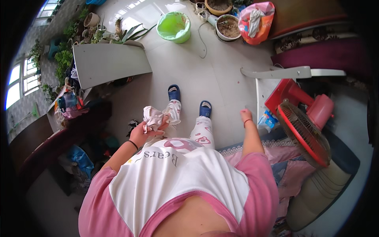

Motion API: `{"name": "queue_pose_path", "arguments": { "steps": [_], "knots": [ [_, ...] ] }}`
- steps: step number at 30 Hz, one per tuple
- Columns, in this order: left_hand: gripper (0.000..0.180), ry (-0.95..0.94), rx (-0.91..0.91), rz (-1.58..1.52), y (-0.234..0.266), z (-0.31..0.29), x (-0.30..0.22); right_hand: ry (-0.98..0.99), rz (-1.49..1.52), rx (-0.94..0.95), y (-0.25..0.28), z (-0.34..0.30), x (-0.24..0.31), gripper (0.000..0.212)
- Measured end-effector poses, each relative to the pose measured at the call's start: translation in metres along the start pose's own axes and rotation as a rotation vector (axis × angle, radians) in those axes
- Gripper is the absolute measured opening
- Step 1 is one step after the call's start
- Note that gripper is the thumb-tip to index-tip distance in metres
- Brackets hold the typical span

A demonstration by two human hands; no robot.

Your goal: The person places clothes and a towel onto hangers, then uses a reacher tool to hang them on a high rack on a balcony before picking up shoes and a bucket.

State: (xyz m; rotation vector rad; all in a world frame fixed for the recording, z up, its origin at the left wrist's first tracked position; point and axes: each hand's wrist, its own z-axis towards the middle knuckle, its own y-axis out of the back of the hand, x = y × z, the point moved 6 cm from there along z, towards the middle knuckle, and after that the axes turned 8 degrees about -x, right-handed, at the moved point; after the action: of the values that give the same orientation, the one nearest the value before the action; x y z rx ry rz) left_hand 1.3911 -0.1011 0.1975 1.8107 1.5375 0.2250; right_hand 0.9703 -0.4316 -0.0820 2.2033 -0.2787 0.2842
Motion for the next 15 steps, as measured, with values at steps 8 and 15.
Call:
{"name": "queue_pose_path", "arguments": {
  "steps": [8,15],
  "knots": [
    [0.041,-0.018,-0.09,-0.212,0.08,0.068,0.022,0.066,0.065,0.226,-0.069,-0.023,0.164,0.019],
    [0.031,0.061,-0.168,-0.132,0.067,0.103,0.095,0.158,-0.048,0.306,-0.128,0.07,0.324,0.024]
  ]
}}
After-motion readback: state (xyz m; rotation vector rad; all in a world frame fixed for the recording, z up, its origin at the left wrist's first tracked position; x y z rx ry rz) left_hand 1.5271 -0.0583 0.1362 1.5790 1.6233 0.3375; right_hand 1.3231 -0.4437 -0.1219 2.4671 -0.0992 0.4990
